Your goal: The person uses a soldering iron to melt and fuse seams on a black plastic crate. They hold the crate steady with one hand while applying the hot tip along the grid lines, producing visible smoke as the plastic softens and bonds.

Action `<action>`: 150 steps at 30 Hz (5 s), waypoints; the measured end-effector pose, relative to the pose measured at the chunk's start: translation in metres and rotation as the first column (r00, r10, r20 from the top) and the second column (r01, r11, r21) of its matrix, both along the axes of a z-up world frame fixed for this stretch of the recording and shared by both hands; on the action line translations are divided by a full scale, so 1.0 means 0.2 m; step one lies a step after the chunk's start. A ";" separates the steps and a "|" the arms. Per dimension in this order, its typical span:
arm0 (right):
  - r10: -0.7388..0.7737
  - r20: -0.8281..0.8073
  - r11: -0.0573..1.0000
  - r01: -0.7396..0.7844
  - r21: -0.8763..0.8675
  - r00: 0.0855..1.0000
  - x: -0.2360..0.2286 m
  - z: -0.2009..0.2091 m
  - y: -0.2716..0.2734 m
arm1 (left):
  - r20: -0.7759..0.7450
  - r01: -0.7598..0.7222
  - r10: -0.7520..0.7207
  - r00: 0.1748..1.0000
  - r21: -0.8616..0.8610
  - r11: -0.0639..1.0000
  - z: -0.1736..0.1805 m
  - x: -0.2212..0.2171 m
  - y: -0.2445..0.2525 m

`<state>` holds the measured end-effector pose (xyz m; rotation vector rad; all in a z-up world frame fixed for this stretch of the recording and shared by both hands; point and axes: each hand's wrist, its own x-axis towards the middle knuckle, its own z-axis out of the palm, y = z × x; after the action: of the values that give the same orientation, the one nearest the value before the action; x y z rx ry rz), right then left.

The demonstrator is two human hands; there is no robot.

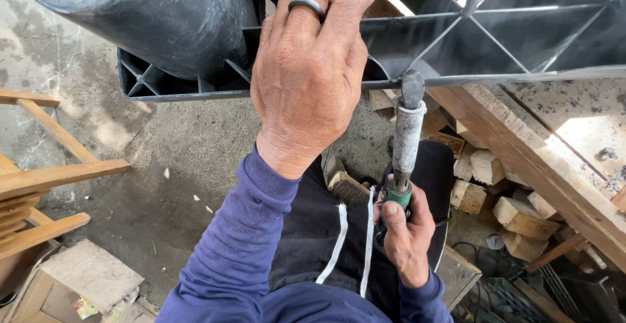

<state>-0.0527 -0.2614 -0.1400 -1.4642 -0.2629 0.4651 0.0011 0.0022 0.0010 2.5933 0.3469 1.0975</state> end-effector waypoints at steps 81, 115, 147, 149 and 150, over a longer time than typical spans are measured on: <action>-0.603 0.412 0.797 0.541 0.268 0.684 0.71 0.61 -0.95 | -0.202 0.497 -0.482 0.852 0.026 0.867 0.18 0.52 -0.89; -0.466 -0.107 0.850 0.478 0.221 0.878 0.14 0.50 -0.76 | -0.444 0.618 -0.496 0.746 0.186 0.764 0.28 0.63 -0.75; -0.361 -0.824 0.870 0.476 -0.128 0.437 0.38 2.01 -0.69 | -0.674 0.630 -0.640 0.369 -0.324 0.705 0.63 0.96 -0.69; -0.386 -0.832 0.855 0.493 -0.160 0.399 0.38 2.03 -0.59 | -0.667 0.650 -0.672 0.323 -0.360 0.670 0.64 0.99 -0.64; -0.399 -0.844 0.844 0.503 -0.185 0.359 0.37 2.06 -0.55 | -0.666 0.652 -0.685 0.295 -0.384 0.654 0.64 0.97 -0.61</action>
<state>0.0214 -0.3704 0.2720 -0.9541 0.9329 0.6554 0.1960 -0.1206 0.1299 2.5526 -0.5620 -0.3842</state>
